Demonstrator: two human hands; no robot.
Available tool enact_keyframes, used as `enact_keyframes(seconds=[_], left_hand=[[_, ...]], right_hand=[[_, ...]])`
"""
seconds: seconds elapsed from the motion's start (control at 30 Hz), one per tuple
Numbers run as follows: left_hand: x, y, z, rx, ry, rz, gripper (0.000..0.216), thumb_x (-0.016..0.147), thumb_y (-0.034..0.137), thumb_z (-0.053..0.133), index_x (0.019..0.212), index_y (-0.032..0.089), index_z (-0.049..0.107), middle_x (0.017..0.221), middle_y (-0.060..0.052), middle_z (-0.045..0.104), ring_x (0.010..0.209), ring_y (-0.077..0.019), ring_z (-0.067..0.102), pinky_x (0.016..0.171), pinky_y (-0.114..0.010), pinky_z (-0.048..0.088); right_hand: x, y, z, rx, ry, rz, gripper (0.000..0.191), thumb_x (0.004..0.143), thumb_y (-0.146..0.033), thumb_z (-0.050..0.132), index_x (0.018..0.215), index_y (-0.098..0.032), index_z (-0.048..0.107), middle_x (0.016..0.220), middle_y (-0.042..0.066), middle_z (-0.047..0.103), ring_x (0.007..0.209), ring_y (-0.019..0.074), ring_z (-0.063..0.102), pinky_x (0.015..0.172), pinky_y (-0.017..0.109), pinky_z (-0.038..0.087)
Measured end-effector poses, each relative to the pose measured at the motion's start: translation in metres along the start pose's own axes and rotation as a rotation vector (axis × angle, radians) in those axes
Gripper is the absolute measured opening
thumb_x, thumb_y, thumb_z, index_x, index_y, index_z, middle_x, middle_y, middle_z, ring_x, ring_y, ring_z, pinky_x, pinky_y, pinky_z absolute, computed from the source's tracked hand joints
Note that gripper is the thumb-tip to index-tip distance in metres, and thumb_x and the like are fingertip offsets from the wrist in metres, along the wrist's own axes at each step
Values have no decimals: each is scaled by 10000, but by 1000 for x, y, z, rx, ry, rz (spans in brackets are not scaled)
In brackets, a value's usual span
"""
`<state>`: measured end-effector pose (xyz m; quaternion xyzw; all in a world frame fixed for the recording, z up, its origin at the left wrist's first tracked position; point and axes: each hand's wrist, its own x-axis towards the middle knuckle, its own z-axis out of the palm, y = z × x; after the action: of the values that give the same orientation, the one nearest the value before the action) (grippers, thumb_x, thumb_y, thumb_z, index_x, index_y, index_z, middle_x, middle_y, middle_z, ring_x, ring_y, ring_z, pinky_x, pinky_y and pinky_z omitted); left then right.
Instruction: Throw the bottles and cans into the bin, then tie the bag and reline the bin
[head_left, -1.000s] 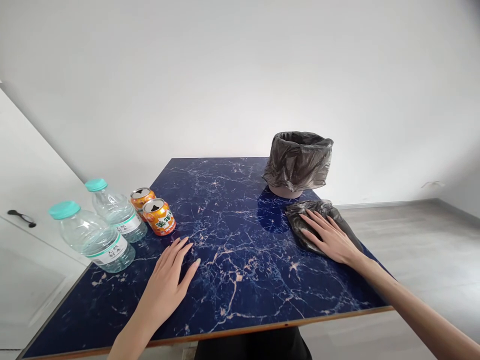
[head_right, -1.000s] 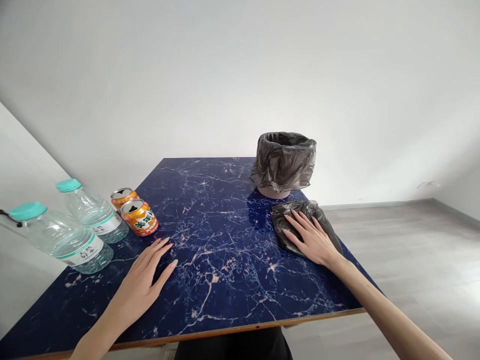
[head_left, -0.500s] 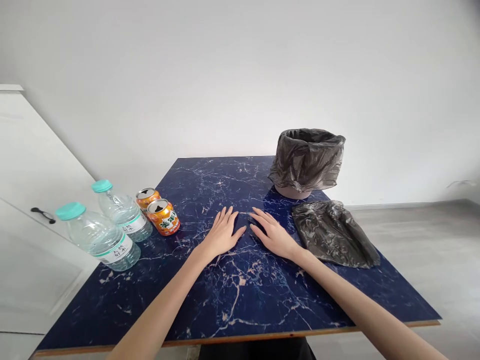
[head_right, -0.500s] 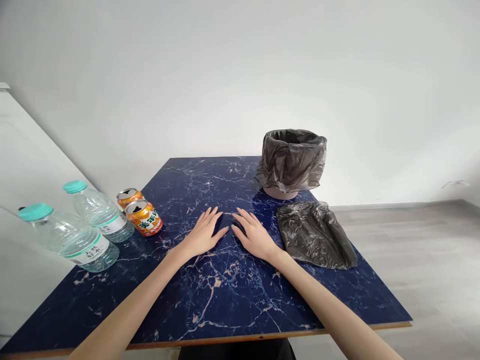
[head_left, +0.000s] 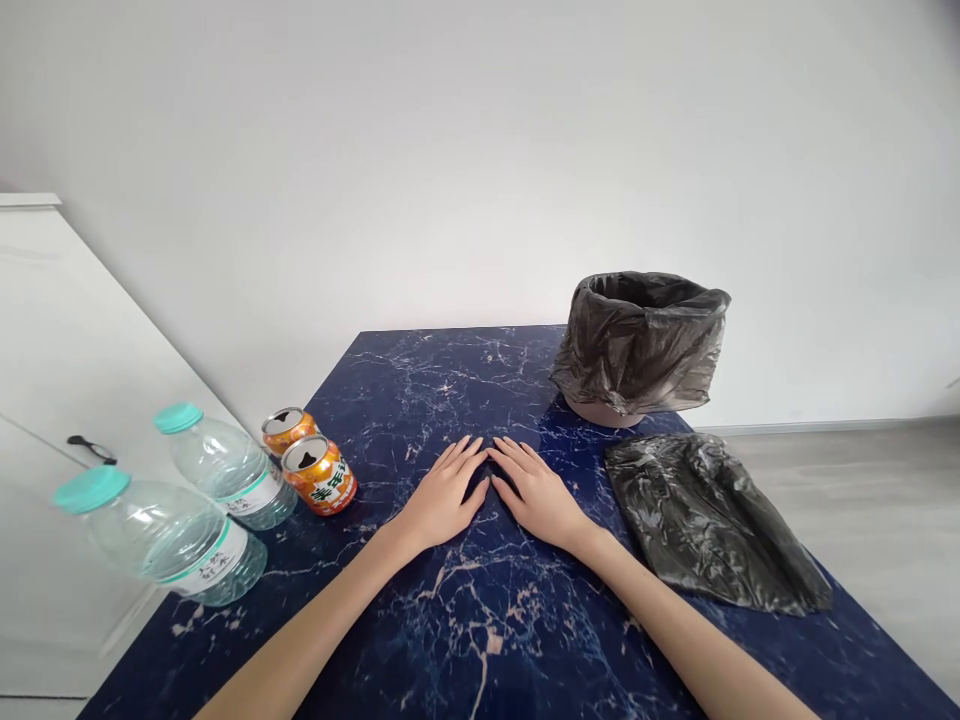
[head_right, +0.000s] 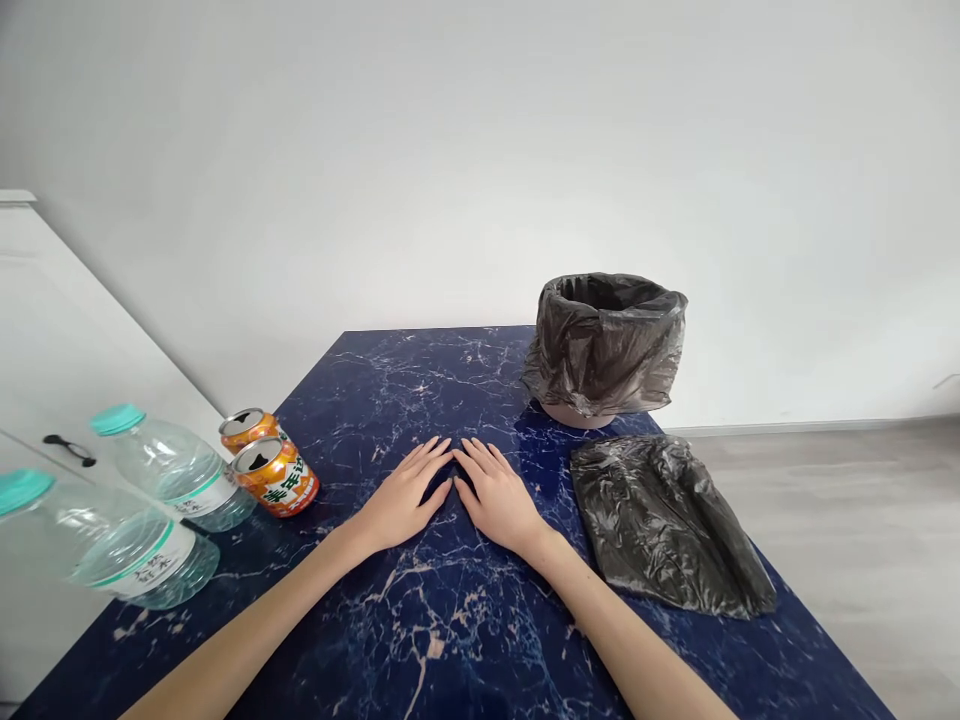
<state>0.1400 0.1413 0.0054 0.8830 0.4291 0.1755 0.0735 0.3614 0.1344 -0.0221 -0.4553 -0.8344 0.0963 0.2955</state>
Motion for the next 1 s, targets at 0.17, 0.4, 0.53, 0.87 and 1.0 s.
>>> enact_keyframes(seconds=[0.17, 0.4, 0.53, 0.87, 1.0], left_hand=[[-2, -1, -4, -10, 10, -4, 546, 1163, 442, 403, 1684, 280, 421, 1761, -74, 427, 1657, -291, 353, 1356, -550, 359], [-2, -2, -5, -2, 14, -5, 541, 1165, 409, 422, 1693, 295, 405, 1758, -61, 432, 1647, -292, 371, 1352, -548, 373], [-3, -3, -5, 4, 11, -10, 542, 1164, 417, 432, 1692, 298, 404, 1762, -57, 423, 1647, -299, 368, 1343, -557, 390], [-3, -6, -1, 23, 5, -17, 561, 1165, 423, 436, 1708, 300, 366, 1775, -45, 397, 1654, -304, 348, 1342, -556, 395], [-3, -7, -1, 39, 2, -13, 563, 1166, 415, 439, 1709, 287, 357, 1782, -47, 381, 1657, -303, 340, 1341, -560, 398]], right_hand=[[1, -4, 0, -15, 1, 3, 526, 1133, -320, 423, 1636, -208, 528, 1714, 113, 487, 1631, 279, 397, 1347, 570, 340], [3, -7, -1, -42, -3, -3, 524, 1131, -307, 426, 1633, -195, 524, 1723, 108, 469, 1631, 270, 396, 1344, 563, 360], [4, -10, -2, -55, -12, -2, 524, 1136, -297, 416, 1629, -155, 522, 1727, 112, 457, 1637, 269, 385, 1354, 551, 348], [7, -16, -8, -66, -18, 9, 517, 1135, -281, 422, 1621, -139, 532, 1722, 110, 466, 1634, 260, 390, 1368, 530, 328], [7, -16, -8, -64, -17, 13, 520, 1138, -283, 427, 1637, -164, 515, 1728, 107, 458, 1637, 263, 383, 1360, 540, 342]])
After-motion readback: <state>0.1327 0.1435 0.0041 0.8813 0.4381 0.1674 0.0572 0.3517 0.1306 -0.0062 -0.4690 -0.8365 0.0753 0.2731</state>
